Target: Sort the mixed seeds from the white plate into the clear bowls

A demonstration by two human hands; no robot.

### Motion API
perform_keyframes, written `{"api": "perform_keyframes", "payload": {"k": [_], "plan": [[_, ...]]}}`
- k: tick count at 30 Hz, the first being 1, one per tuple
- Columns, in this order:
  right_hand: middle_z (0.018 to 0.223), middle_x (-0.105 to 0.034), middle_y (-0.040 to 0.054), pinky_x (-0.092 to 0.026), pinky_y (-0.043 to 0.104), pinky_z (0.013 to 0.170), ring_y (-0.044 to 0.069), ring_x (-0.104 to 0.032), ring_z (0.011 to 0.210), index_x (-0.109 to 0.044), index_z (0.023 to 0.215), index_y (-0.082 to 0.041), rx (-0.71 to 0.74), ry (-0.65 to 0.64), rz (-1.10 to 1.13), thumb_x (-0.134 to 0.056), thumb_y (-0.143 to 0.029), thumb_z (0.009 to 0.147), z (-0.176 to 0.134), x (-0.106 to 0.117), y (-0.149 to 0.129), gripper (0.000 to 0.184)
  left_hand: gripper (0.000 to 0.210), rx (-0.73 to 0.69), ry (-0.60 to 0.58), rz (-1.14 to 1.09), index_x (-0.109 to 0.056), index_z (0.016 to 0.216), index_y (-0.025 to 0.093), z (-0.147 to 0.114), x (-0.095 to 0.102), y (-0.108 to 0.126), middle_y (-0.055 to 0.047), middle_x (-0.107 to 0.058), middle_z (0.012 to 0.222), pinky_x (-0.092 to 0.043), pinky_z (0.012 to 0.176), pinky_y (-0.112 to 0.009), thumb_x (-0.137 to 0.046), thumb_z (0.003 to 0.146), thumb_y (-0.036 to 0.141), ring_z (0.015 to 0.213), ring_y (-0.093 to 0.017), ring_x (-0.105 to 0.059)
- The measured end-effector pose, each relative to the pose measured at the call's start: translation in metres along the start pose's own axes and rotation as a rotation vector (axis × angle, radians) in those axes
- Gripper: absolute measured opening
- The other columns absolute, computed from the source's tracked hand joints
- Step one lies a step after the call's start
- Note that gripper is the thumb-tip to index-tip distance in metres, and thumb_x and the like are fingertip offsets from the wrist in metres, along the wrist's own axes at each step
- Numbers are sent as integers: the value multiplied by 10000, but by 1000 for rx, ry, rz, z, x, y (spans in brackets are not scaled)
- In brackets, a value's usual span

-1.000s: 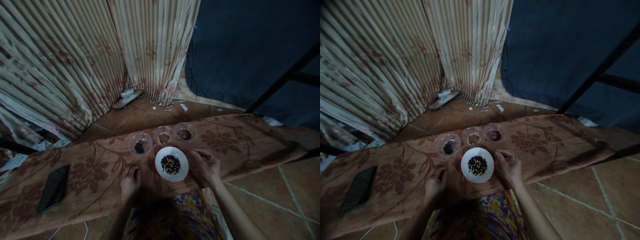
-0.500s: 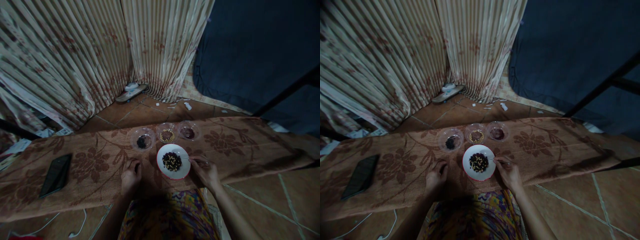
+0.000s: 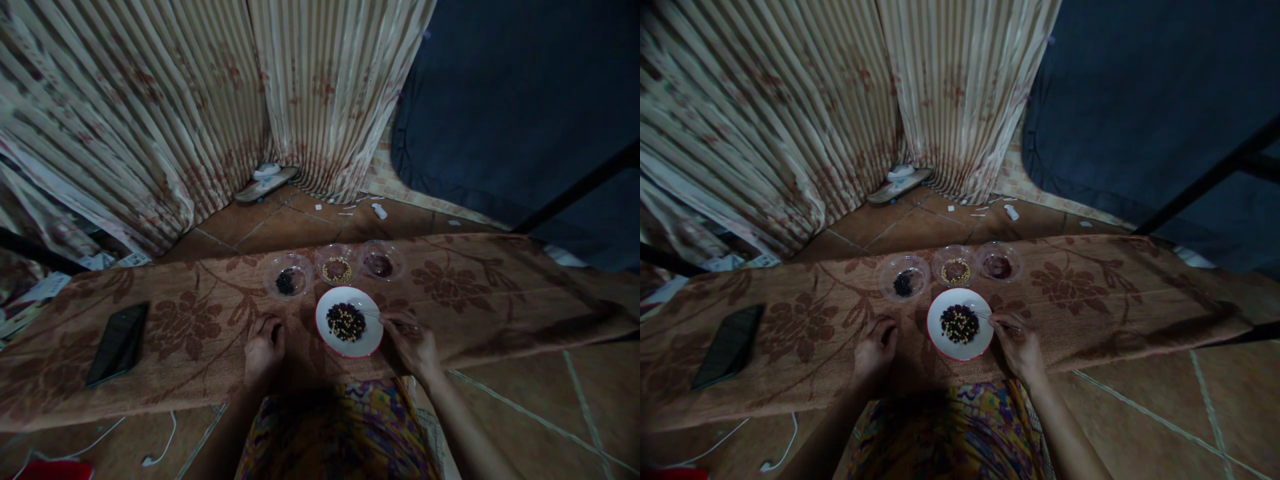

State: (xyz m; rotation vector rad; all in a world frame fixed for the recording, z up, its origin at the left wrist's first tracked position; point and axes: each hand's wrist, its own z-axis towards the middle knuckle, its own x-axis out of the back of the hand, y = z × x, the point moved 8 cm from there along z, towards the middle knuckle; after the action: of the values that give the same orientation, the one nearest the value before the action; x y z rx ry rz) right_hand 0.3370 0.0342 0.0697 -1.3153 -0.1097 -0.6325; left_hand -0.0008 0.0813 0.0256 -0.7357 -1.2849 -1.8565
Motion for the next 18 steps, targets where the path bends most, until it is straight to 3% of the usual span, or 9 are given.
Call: {"api": "perform_keyframes", "payload": {"k": [18], "plan": [[964,-736,55,-570,342,825,217,-692,935,-736,841,-257,112,-87,-16,-638,-380,902,2,-10,-1,169,177,21,-7,8,-661,967,236,-1,0,-1,-64,-672,1024,-515,920,-362,-508,895,288,1000,-231,-627]]}}
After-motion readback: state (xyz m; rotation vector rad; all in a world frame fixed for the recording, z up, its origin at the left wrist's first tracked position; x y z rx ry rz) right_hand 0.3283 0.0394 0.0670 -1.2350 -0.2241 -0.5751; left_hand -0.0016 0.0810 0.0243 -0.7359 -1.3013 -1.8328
